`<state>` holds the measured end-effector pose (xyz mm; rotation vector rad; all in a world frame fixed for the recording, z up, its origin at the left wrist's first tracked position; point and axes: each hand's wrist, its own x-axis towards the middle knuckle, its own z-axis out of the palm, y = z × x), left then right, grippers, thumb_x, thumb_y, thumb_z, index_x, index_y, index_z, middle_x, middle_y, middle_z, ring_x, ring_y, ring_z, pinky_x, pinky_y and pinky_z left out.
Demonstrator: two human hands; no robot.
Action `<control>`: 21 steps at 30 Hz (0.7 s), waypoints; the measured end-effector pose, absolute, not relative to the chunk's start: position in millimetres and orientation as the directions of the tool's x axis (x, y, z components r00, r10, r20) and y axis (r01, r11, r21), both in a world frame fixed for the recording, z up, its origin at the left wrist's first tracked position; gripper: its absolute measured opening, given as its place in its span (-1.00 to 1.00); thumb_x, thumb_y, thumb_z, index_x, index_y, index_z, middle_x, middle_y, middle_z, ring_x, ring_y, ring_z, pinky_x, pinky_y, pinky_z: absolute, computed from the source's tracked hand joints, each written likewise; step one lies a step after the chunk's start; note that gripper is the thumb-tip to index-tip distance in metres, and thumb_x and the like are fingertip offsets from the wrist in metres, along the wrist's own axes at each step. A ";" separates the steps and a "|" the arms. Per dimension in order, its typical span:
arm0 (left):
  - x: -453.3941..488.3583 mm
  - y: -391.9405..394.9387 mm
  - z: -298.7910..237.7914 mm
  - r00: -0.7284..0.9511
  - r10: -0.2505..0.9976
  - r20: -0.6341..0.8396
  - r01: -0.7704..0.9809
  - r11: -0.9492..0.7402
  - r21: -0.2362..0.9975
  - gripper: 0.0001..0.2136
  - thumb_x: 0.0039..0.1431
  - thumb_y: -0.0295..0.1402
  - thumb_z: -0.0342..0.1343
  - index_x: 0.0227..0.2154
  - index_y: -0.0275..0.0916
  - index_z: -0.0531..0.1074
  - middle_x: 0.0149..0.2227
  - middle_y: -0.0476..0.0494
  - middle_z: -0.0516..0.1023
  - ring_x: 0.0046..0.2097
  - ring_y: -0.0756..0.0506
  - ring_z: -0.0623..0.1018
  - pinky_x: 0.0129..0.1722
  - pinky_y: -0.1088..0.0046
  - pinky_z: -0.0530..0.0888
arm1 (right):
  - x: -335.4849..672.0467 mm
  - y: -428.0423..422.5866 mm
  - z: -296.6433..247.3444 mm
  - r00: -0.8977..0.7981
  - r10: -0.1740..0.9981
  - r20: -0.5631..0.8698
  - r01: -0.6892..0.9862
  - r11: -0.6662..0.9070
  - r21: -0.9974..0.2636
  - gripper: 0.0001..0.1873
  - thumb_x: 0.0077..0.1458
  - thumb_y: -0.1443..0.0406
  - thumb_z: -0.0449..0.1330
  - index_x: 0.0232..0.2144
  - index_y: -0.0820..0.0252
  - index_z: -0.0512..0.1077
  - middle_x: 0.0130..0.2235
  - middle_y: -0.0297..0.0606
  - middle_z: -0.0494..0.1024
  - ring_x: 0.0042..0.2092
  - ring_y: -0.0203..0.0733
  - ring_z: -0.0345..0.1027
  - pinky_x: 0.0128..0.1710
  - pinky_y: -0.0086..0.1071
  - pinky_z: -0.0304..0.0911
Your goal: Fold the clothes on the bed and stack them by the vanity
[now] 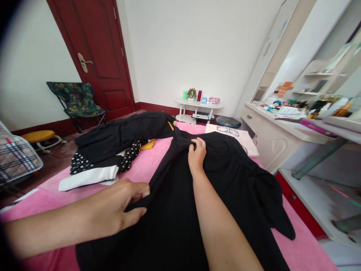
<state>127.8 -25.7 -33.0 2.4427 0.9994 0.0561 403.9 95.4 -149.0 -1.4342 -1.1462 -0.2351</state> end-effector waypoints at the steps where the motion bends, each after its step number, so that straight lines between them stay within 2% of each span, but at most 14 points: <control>1: 133.5 -28.0 -33.0 0.738 0.658 -0.151 0.645 -0.622 0.444 -0.91 0.05 -0.33 0.02 -0.48 -0.20 0.26 -0.56 0.06 0.30 -0.53 0.02 0.29 -0.54 0.50 0.14 | 406.4 94.7 -149.5 0.493 0.482 0.724 0.738 0.210 -0.642 -0.73 0.01 0.41 0.02 -0.27 0.20 0.46 -0.05 -0.08 0.40 0.01 -0.12 0.29 -0.04 -0.27 0.27; 4: 149.2 -32.3 -35.7 0.769 0.618 -0.166 0.627 -0.676 0.388 -0.93 0.08 -0.34 0.00 -0.44 -0.20 0.32 -0.56 0.02 0.36 -0.54 0.00 0.35 -0.56 0.50 0.16 | 413.5 94.0 -150.9 0.498 0.458 0.736 0.745 0.207 -0.634 -0.72 0.01 0.41 0.01 -0.26 0.20 0.46 -0.05 -0.08 0.39 0.03 -0.12 0.27 0.01 -0.26 0.23; 7: 163.7 -36.7 -39.1 0.797 0.574 -0.189 0.603 -0.735 0.310 -0.91 0.09 -0.36 0.00 -0.38 -0.19 0.38 -0.50 -0.06 0.45 -0.46 -0.08 0.46 -0.53 0.48 0.24 | 417.8 93.6 -150.9 0.516 0.440 0.735 0.745 0.193 -0.638 -0.72 0.01 0.42 0.00 -0.26 0.21 0.45 -0.04 -0.08 0.37 0.03 -0.12 0.27 0.02 -0.27 0.22; 11: 177.7 -47.6 -37.7 0.805 0.481 -0.347 0.561 -0.807 0.183 -0.82 0.08 -0.41 0.04 -0.25 -0.23 0.45 -0.41 -0.16 0.53 -0.40 -0.18 0.53 -0.50 0.42 0.33 | 418.6 89.3 -148.6 0.556 0.434 0.709 0.737 0.137 -0.662 -0.69 -0.07 0.47 -0.03 -0.35 0.22 0.46 -0.08 -0.09 0.36 0.01 -0.13 0.27 0.01 -0.30 0.22; 13: 180.8 -51.2 -35.3 0.803 0.433 -0.410 0.533 -0.830 0.166 -0.79 0.08 -0.42 0.08 -0.20 -0.27 0.47 -0.36 -0.20 0.55 -0.38 -0.18 0.55 -0.48 0.42 0.37 | 417.6 85.1 -146.6 0.588 0.437 0.681 0.729 0.078 -0.680 -0.66 -0.14 0.50 -0.05 -0.41 0.20 0.47 -0.09 -0.12 0.36 0.00 -0.13 0.28 -0.02 -0.32 0.22; 15: 182.2 -50.0 -34.7 0.827 0.353 -0.438 0.489 -0.835 0.251 -0.81 0.07 -0.41 0.14 -0.23 -0.29 0.49 -0.34 -0.22 0.56 -0.36 -0.17 0.56 -0.47 0.45 0.39 | 416.4 80.3 -144.1 0.636 0.433 0.639 0.707 0.004 -0.707 -0.63 -0.19 0.51 -0.07 -0.43 0.16 0.47 -0.09 -0.17 0.36 -0.03 -0.14 0.29 -0.06 -0.32 0.22; 17: 184.4 -43.1 -37.5 0.863 0.168 -0.476 0.403 -0.797 0.449 -0.91 0.04 -0.47 0.15 -0.36 -0.30 0.51 -0.42 -0.14 0.55 -0.41 -0.10 0.55 -0.51 0.53 0.38 | 415.7 76.3 -141.4 0.688 0.411 0.598 0.669 -0.038 -0.743 -0.62 -0.18 0.49 -0.09 -0.42 0.13 0.47 -0.08 -0.21 0.37 -0.06 -0.13 0.32 -0.11 -0.32 0.23; 19: 190.4 -30.2 -43.0 0.859 -0.055 -0.509 0.351 -0.660 0.664 -0.94 0.04 -0.50 0.13 -0.49 -0.30 0.48 -0.53 -0.04 0.50 -0.51 -0.02 0.52 -0.57 0.60 0.35 | 416.1 74.0 -138.5 0.723 0.368 0.585 0.637 -0.026 -0.771 -0.63 -0.12 0.46 -0.09 -0.39 0.13 0.47 -0.10 -0.22 0.40 -0.10 -0.13 0.33 -0.17 -0.32 0.24; 20: 195.5 -21.2 -46.4 0.860 -0.120 -0.496 0.350 -0.567 0.745 -0.92 0.06 -0.48 0.12 -0.51 -0.30 0.45 -0.56 -0.01 0.47 -0.55 0.01 0.50 -0.58 0.62 0.35 | 416.7 73.4 -137.0 0.730 0.342 0.591 0.631 -0.007 -0.775 -0.65 -0.09 0.44 -0.09 -0.38 0.14 0.46 -0.13 -0.21 0.41 -0.12 -0.13 0.34 -0.18 -0.32 0.24; 21: 202.0 -10.2 -50.0 0.879 -0.121 -0.460 0.352 -0.486 0.800 -0.88 0.10 -0.42 0.10 -0.51 -0.31 0.44 -0.57 0.00 0.46 -0.57 0.02 0.49 -0.59 0.63 0.35 | 417.6 73.2 -135.2 0.731 0.314 0.606 0.634 0.016 -0.773 -0.66 -0.07 0.43 -0.09 -0.37 0.15 0.46 -0.16 -0.21 0.43 -0.13 -0.13 0.34 -0.18 -0.32 0.24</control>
